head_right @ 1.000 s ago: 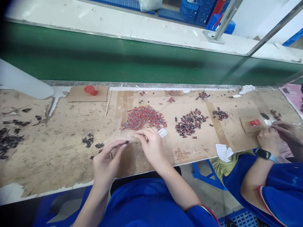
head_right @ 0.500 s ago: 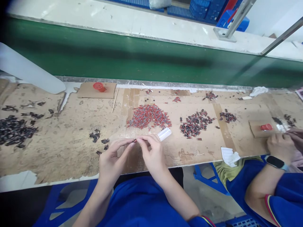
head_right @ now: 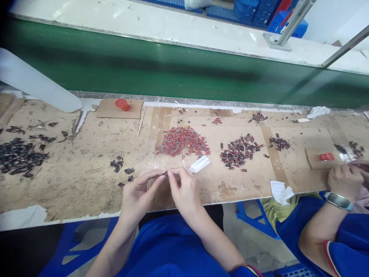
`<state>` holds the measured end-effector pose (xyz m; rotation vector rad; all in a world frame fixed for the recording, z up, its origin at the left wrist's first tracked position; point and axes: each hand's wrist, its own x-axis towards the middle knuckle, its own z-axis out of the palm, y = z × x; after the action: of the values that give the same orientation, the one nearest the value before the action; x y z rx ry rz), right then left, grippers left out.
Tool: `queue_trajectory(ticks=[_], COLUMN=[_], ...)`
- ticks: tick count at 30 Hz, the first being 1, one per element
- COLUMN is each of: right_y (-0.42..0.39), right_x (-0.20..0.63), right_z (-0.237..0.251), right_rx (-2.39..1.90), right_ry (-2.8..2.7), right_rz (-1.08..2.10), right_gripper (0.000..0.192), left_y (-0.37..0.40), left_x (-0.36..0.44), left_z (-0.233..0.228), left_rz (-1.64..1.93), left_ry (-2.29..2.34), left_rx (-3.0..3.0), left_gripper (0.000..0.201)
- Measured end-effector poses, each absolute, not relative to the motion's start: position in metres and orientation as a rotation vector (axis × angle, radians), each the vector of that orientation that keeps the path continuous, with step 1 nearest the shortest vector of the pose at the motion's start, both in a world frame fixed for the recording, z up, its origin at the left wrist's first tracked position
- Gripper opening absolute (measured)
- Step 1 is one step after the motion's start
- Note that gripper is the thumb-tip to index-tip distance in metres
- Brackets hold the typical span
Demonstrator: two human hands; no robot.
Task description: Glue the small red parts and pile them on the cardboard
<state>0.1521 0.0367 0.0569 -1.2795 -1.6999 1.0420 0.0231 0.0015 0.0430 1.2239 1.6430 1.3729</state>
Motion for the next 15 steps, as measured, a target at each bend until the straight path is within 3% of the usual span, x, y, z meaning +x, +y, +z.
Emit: queue_trajectory(ticks=[5, 12, 15], right_y=[0.035, 0.035, 0.033], right_x=[0.151, 0.159, 0.169], right_z=[0.056, 0.059, 0.061], right_rx=[-1.190, -1.141, -1.160], right_ry=[-1.718, -1.609, -1.644], right_rz=[0.939, 1.042, 0.912], right_gripper=[0.015, 0.012, 0.013], left_y=[0.003, 0.003, 0.006], left_x=[0.026, 0.033, 0.042], left_z=[0.041, 0.049, 0.050], left_rz=[1.356, 1.404, 1.385], left_ry=[1.610, 1.571, 1.517], left_rx=[1.069, 1.082, 1.105], left_gripper=[0.018, 0.013, 0.013])
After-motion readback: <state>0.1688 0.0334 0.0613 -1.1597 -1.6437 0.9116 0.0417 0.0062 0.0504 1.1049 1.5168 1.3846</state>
